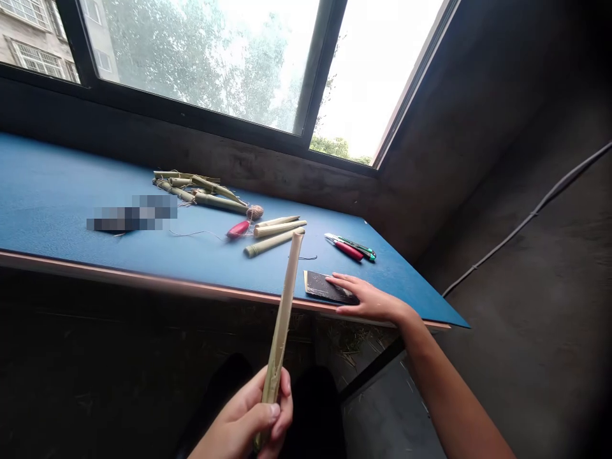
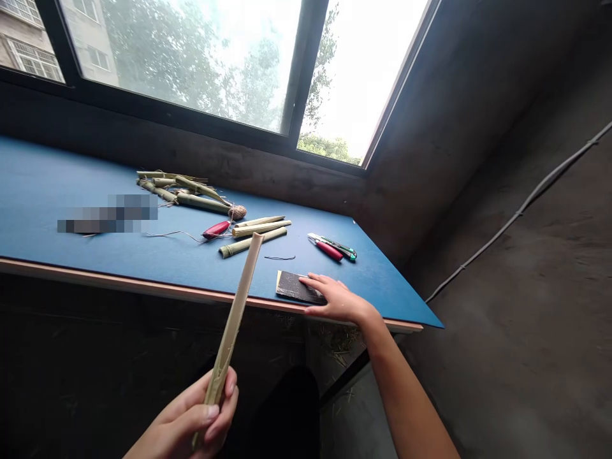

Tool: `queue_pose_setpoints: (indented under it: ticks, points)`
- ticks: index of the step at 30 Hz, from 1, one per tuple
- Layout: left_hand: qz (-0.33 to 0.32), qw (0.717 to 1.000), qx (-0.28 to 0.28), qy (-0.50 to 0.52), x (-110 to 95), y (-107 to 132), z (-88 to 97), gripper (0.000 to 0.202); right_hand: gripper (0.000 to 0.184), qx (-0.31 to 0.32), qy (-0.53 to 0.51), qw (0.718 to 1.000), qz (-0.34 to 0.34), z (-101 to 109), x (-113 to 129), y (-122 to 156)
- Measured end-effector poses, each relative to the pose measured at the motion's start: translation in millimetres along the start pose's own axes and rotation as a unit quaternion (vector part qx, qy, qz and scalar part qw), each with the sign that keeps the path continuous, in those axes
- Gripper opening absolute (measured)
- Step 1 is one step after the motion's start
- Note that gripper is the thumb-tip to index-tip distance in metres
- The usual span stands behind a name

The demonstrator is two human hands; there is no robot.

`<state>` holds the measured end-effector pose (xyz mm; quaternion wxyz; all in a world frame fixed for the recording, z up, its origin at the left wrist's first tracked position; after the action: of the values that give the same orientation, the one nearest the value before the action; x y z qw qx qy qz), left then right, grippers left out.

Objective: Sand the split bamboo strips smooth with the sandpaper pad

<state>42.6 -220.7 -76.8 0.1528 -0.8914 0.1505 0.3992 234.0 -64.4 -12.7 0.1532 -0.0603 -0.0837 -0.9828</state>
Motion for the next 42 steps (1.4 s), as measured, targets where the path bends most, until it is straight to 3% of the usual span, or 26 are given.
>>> queue_pose_setpoints:
  ticks: [2, 6, 8, 10, 12, 14, 19, 22, 29, 36, 39, 42]
  points:
    - [-0.001, 1.000, -0.006, -0.001, 1, -2, 5.4, 0.020, 0.073, -0.007, 0.009, 1.000, -0.005, -4, -8, 13]
    - [0.003, 0.999, -0.032, -0.016, 5, -3, 16.9, 0.020, 0.062, -0.120, 0.075, 0.989, -0.045, -3, -12, 37]
    - [0.002, 0.999, -0.040, -0.026, 8, -4, 21.4, 0.022, 0.047, -0.207, 0.137, 0.964, -0.093, 2, -10, 47]
    - [-0.008, 0.998, -0.050, -0.033, 9, -7, 24.5, 0.027, 0.032, -0.315, 0.198, 0.922, -0.112, 8, 1, 57]
    - [-0.029, 0.996, -0.078, -0.045, 8, -11, 26.8, 0.032, 0.025, -0.415, 0.217, 0.882, -0.057, 10, 25, 68]
    - [-0.053, 0.990, -0.119, -0.058, 5, -15, 27.7, 0.038, 0.025, -0.469, 0.182, 0.862, 0.057, 5, 59, 82]
    - [-0.071, 0.981, -0.175, -0.041, 1, -20, 25.4, 0.046, 0.027, -0.437, 0.062, 0.850, 0.289, -20, 131, 112]
    - [-0.053, 0.972, -0.217, -0.076, -3, -17, 34.4, 0.041, 0.026, -0.419, 0.054, 0.831, 0.360, -30, 144, 121]
    - [-0.004, 0.986, -0.117, -0.115, -13, -17, 38.8, 0.048, 0.028, -0.378, 0.136, 0.835, 0.375, -26, 130, 107]
    - [0.026, 0.985, -0.105, -0.132, -25, -6, 30.5, 0.040, 0.014, -0.351, 0.076, 0.835, 0.416, -22, 152, 110]
    - [0.030, 0.993, -0.064, -0.091, -29, -5, 24.6, 0.039, 0.023, -0.374, 0.050, 0.843, 0.382, -1, 137, 117]
    - [0.028, 0.998, -0.042, -0.045, -30, -6, 25.1, 0.032, 0.031, -0.451, 0.054, 0.842, 0.292, 24, 109, 121]
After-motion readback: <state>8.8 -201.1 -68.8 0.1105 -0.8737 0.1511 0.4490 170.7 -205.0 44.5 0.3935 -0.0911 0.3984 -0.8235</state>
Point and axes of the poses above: each hand's wrist, its own y-axis away from the middle knuckle, its own z-axis out of the back of the hand, x = y × z, the point moved 6 cm from there along -y, towards the middle knuckle, and after that the axes turned 15 degrees about -z, right-handed, at the moved point
